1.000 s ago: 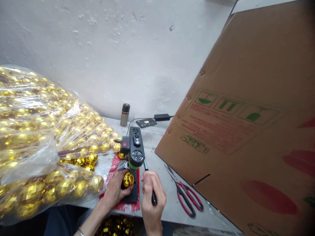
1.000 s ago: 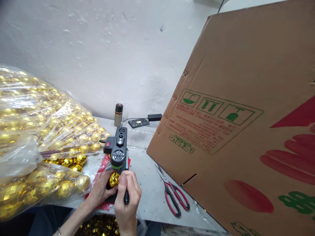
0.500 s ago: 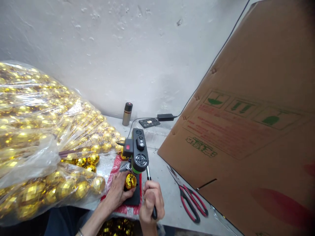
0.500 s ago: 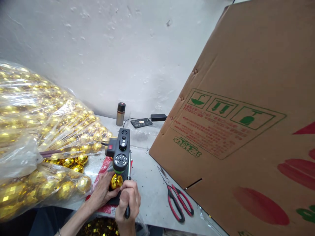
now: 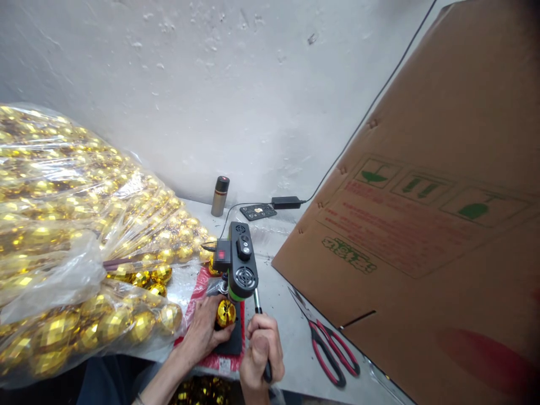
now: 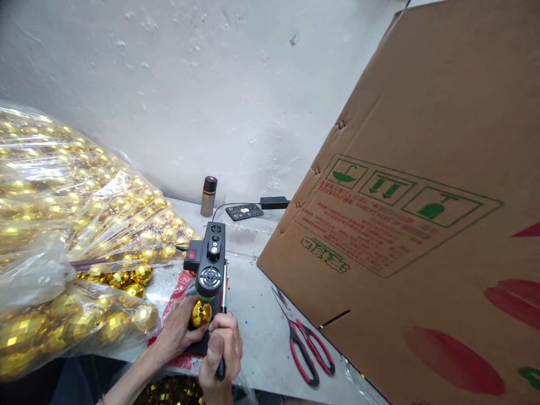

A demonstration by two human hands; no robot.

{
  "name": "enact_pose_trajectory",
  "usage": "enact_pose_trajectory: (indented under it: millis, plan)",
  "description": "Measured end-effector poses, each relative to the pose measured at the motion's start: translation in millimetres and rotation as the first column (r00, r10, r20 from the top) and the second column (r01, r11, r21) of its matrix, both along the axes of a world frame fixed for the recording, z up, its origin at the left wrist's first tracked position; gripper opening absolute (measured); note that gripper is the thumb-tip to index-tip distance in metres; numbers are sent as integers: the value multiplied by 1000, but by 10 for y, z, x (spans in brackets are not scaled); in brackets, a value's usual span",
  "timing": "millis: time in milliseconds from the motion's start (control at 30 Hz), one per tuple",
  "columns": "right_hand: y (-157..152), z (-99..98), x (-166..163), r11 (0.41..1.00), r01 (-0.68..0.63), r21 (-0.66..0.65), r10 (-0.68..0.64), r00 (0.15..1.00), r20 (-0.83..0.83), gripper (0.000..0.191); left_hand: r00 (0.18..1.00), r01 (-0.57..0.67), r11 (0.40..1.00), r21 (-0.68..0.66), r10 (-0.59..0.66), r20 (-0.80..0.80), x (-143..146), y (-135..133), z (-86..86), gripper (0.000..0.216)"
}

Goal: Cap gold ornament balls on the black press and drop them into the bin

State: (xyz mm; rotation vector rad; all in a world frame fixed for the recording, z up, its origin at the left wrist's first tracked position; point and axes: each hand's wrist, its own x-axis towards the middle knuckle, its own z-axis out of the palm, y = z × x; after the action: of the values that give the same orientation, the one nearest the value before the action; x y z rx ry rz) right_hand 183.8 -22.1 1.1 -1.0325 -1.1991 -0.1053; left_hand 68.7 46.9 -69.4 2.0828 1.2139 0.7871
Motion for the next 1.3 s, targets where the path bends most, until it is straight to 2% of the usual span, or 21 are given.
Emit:
enact_pose_trajectory:
  millis: [200, 600, 1000, 1200, 1300]
  plan:
    - [14, -16, 39, 1000, 8, 16, -8, 999, 54, 34, 1000, 1, 1000, 14, -1, 12, 7, 10, -45, 50]
    - [15, -56, 65, 999, 35, 4, -36, 994, 99, 35, 1000, -16, 999, -40, 16, 4, 29, -5, 41, 48]
    - [48, -86, 57, 999, 37, 30, -39, 998, 53, 36, 1000, -7, 999, -44, 8, 7, 46, 2, 26, 46]
    - [37, -293, 86, 1000, 17, 25, -20, 989, 146, 33, 1000, -17, 998, -64, 17, 4, 54, -8, 44, 46]
    - [35, -399, 85, 999, 17, 36, -21, 990, 136, 33, 1000, -24, 997, -67, 25, 12, 60, -12, 20, 46]
